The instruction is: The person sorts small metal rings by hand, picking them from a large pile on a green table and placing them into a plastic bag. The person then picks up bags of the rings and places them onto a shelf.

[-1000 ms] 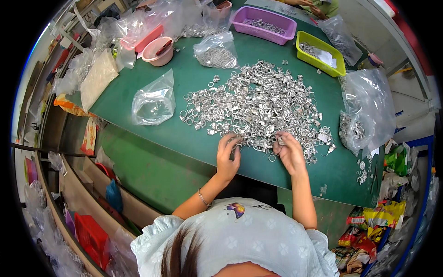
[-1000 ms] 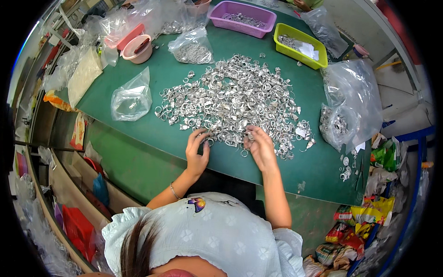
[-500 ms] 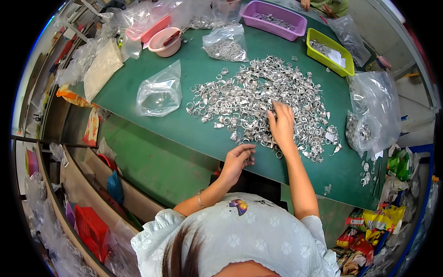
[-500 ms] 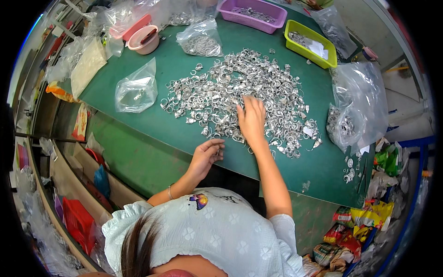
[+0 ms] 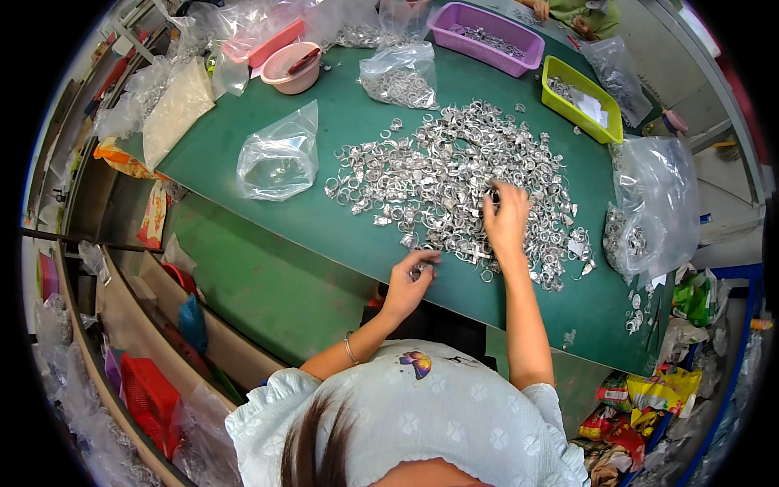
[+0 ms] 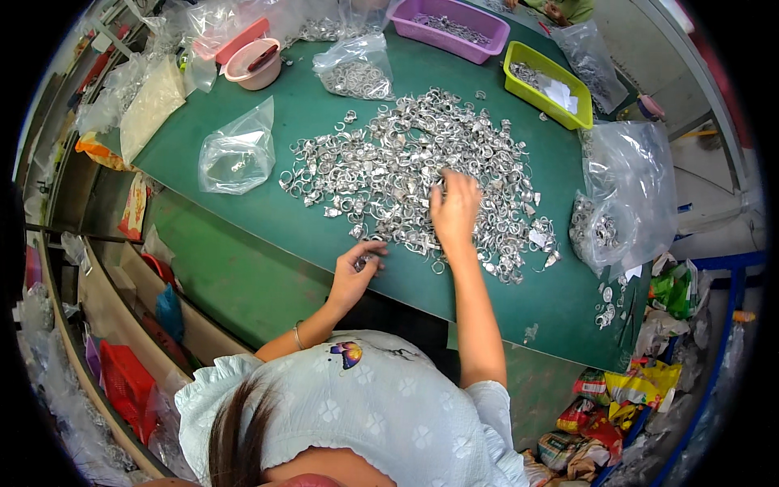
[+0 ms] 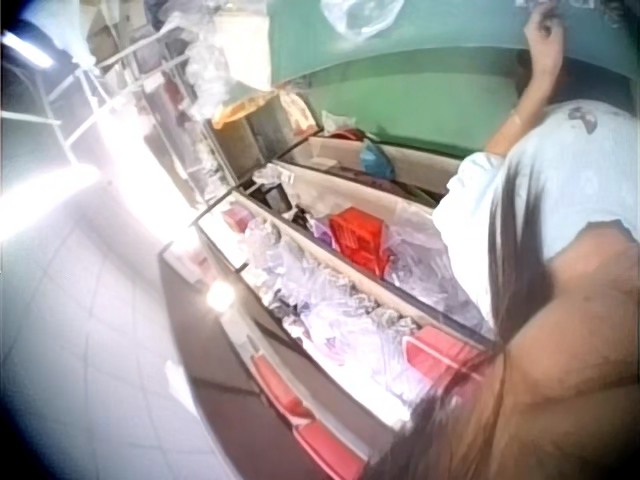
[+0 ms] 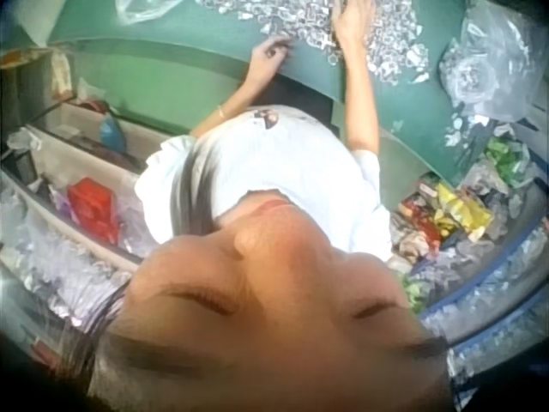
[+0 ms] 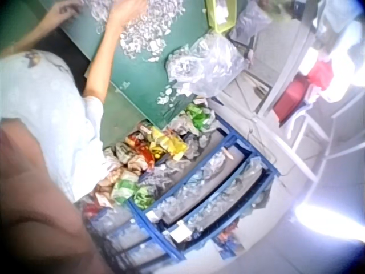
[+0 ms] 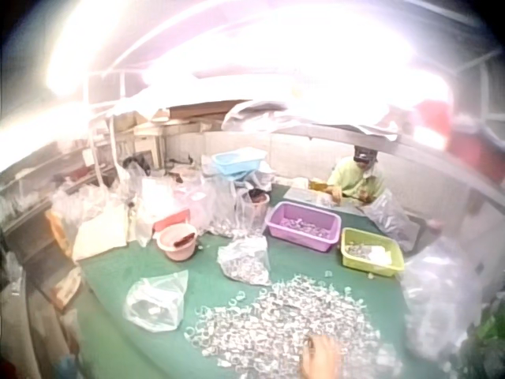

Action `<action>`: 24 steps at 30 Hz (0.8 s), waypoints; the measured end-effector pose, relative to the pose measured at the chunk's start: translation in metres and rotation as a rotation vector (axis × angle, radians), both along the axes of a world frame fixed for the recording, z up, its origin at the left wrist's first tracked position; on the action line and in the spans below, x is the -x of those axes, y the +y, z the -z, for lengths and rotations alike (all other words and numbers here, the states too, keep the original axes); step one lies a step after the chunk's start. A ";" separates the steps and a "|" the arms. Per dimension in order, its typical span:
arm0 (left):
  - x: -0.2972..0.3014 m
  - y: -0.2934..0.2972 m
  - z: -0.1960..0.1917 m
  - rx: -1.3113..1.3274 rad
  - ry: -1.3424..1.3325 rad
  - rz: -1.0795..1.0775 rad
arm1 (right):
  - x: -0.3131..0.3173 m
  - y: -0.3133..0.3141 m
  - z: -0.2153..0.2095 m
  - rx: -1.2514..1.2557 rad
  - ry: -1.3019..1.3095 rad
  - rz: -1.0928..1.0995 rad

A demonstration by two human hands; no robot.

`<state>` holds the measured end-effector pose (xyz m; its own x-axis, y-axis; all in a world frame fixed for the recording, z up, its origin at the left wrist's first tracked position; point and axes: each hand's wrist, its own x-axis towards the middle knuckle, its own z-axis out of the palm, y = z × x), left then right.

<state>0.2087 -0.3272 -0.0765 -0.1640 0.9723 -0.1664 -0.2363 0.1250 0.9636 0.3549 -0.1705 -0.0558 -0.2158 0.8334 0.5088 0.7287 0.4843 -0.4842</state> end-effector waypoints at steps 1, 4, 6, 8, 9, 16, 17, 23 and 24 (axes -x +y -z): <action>0.000 0.002 -0.002 -0.056 0.093 -0.011 | 0.006 0.001 -0.003 -0.050 -0.050 -0.126; 0.002 0.012 -0.004 -0.164 0.273 -0.090 | 0.020 0.003 0.006 -0.009 -0.245 -0.152; 0.004 0.016 -0.002 -0.227 0.359 -0.137 | 0.015 0.005 0.007 0.010 -0.159 -0.125; 0.006 0.015 0.002 -0.296 0.442 -0.148 | 0.008 -0.001 0.008 0.008 0.047 -0.090; 0.006 0.015 0.003 -0.318 0.451 -0.151 | 0.005 -0.004 0.007 0.190 0.199 -0.092; 0.001 0.021 -0.003 -0.272 0.300 -0.128 | -0.007 -0.032 -0.013 0.805 1.185 -0.306; -0.002 0.025 -0.010 -0.242 0.261 -0.115 | -0.002 -0.039 -0.020 0.804 1.246 -0.283; -0.017 0.055 -0.046 0.005 -0.181 0.088 | -0.002 -0.063 -0.025 0.606 0.875 -0.414; -0.017 0.057 -0.045 0.011 -0.183 0.109 | -0.002 -0.065 -0.027 0.567 0.804 -0.406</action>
